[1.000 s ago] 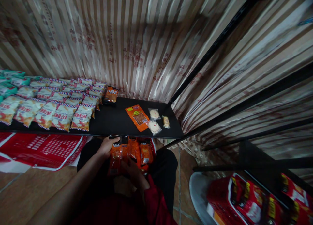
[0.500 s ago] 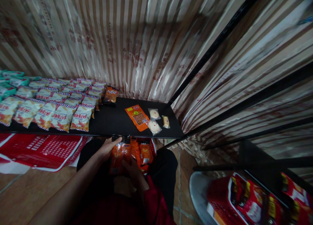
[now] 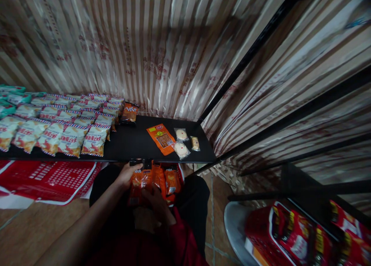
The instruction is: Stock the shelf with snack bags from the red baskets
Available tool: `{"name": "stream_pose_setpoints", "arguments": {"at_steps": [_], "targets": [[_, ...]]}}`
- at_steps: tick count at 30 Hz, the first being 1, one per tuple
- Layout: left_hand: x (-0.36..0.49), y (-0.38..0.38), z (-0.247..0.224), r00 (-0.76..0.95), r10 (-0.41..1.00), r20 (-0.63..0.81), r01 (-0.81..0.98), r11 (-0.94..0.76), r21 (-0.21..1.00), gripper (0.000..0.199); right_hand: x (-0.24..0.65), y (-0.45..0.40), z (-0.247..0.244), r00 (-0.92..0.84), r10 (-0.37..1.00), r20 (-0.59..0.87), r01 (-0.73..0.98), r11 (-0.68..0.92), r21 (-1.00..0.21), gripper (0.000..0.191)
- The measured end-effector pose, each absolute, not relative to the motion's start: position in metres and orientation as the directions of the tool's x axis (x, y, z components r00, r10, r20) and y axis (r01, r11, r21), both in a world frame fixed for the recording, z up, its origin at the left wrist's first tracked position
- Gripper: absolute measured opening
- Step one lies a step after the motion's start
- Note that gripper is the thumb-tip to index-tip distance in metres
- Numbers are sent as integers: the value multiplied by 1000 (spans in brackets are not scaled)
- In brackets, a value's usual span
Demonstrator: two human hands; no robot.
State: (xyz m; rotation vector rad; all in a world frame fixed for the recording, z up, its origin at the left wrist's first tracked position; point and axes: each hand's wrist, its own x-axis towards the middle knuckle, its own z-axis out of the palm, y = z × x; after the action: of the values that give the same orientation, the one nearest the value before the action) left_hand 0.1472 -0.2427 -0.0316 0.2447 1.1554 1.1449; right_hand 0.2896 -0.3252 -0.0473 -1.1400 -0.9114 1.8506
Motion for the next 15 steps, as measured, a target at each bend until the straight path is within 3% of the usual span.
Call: {"name": "stream_pose_setpoints", "arguments": {"at_steps": [7,15], "targets": [[145,-243,-22,-53,780,-624,-607,471,640,29,287,-327,-39,-299,894,-334,-202,-401,-893,51],[143,-245,-14,-159,777,-610,-567,434,700,26,281,-321,-40,-220,930,-296,-155,-333,-930,47]]}}
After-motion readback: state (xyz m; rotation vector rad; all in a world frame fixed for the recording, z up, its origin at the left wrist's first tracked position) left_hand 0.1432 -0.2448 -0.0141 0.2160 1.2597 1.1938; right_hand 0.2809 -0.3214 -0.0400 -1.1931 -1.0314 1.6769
